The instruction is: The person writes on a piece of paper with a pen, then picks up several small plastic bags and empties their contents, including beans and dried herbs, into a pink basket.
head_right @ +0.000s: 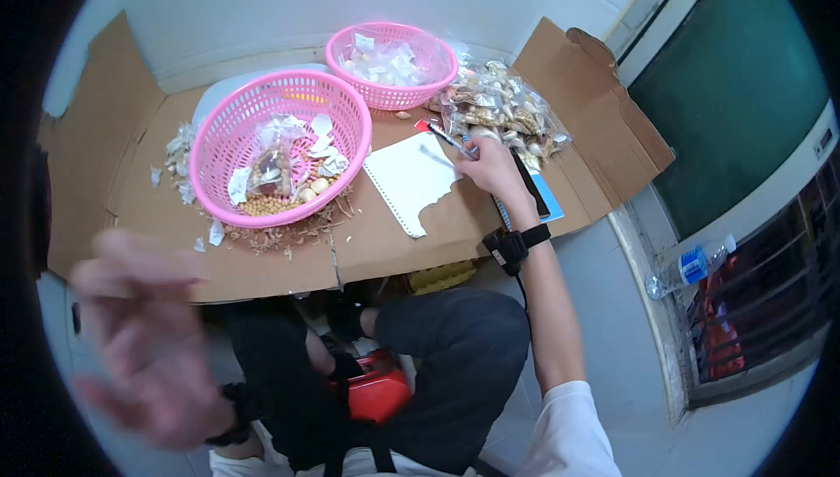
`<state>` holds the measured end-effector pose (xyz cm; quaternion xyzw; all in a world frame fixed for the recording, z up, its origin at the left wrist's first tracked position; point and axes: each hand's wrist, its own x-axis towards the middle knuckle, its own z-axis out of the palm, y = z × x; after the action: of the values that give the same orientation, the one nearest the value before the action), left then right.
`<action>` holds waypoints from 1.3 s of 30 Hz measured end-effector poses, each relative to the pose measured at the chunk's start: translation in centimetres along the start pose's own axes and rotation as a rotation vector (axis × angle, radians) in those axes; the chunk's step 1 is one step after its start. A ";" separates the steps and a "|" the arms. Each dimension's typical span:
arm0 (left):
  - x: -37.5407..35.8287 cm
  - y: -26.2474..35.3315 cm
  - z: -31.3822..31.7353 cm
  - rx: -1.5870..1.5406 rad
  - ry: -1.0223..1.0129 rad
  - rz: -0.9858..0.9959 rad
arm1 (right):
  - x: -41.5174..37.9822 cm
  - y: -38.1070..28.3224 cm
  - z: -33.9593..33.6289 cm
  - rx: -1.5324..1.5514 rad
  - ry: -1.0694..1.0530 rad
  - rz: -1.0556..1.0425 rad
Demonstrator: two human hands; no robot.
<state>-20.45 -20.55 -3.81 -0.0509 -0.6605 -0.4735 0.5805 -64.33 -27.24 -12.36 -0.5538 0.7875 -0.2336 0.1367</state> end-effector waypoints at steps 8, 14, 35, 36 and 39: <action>-0.5 -11.9 4.5 0.677 -0.441 -0.352 | -5.6 -4.0 -0.3 0.004 0.279 -0.172; -2.6 -18.2 6.3 1.079 -0.623 -0.173 | -8.1 -4.8 -0.5 -0.002 -0.065 -0.169; -3.5 -19.3 11.7 1.303 -0.565 -0.187 | -6.7 -1.1 0.6 0.174 -0.291 0.011; -3.7 -19.5 11.5 1.311 -0.583 -0.190 | -6.8 -1.2 0.6 0.158 -0.343 -0.030; -3.7 -19.4 11.5 1.332 -0.600 -0.195 | -7.3 -1.9 0.3 0.104 -0.351 -0.032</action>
<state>-39.51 -21.49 -16.41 0.2440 -0.9400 0.0131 0.2380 -60.16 -20.99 -11.93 -0.5906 0.7296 -0.1760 0.2965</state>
